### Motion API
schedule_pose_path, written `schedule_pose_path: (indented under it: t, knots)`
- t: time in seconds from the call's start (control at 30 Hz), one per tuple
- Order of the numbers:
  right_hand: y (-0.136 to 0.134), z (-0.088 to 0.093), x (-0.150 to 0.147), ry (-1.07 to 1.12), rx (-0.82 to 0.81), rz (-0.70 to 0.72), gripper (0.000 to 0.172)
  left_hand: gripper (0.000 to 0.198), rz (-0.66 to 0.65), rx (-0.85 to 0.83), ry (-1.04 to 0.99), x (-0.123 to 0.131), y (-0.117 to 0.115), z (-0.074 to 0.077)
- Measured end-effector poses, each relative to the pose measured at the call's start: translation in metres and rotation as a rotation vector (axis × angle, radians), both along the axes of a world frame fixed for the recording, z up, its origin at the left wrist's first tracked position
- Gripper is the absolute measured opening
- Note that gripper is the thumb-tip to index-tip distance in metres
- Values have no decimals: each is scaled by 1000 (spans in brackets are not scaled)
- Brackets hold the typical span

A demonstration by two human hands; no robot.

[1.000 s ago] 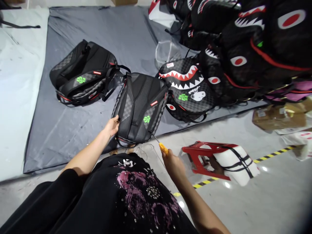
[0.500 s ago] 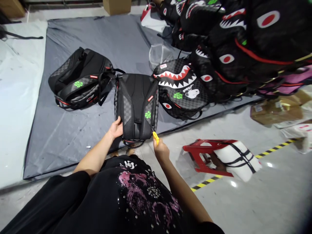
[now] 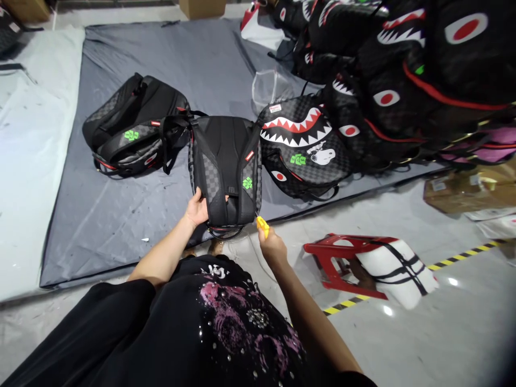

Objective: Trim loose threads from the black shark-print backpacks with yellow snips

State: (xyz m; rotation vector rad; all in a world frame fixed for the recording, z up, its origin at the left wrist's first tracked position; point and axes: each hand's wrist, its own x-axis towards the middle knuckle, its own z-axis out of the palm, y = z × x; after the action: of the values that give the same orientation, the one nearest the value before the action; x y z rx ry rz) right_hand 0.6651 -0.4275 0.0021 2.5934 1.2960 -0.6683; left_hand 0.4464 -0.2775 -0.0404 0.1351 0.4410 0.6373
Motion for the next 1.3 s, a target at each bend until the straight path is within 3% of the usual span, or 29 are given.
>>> schedule_pose_path:
  t: [0.17, 0.4, 0.47, 0.7, 0.8, 0.87, 0.97, 1.0, 1.07, 1.17, 1.3]
  knots:
    - [6, 0, 0, -6, -12, 6, 40, 77, 0, -8, 21, 5, 4, -1]
    - [-80, 29, -3, 47, -63, 19, 32, 68, 44, -1, -11, -2, 9, -5]
    - [-90, 33, -13, 96, -119, 55, 29, 66, 42, -20, 5, -1, 9, -4]
    - [-47, 23, -45, 71, -166, 246, 28, 58, -19, 78, 130, 6, 12, 5]
    - [-46, 22, -40, 11, -162, 183, 29, 48, -19, 235, 591, 5, 3, 18]
    - [-50, 21, -37, 58, -171, 153, 31, 46, 99, 395, 941, 5, -11, 28]
    - [-52, 18, -37, 134, -172, 155, 33, 66, 260, 966, 1193, 11, -35, 35]
    - [-51, 16, -37, 128, -169, 144, 34, 72, 226, 1208, 1215, 16, -40, 33]
    - [-47, 13, -36, 117, -168, 112, 37, 79, 19, 1553, 1187, 28, -44, 25]
    - [-45, 10, -35, 170, -167, 76, 39, 78, -223, 1700, 1233, 47, -40, 8]
    - [-53, 10, -30, 194, -91, -24, 36, 81, -356, 1830, 1431, 61, -36, 0]
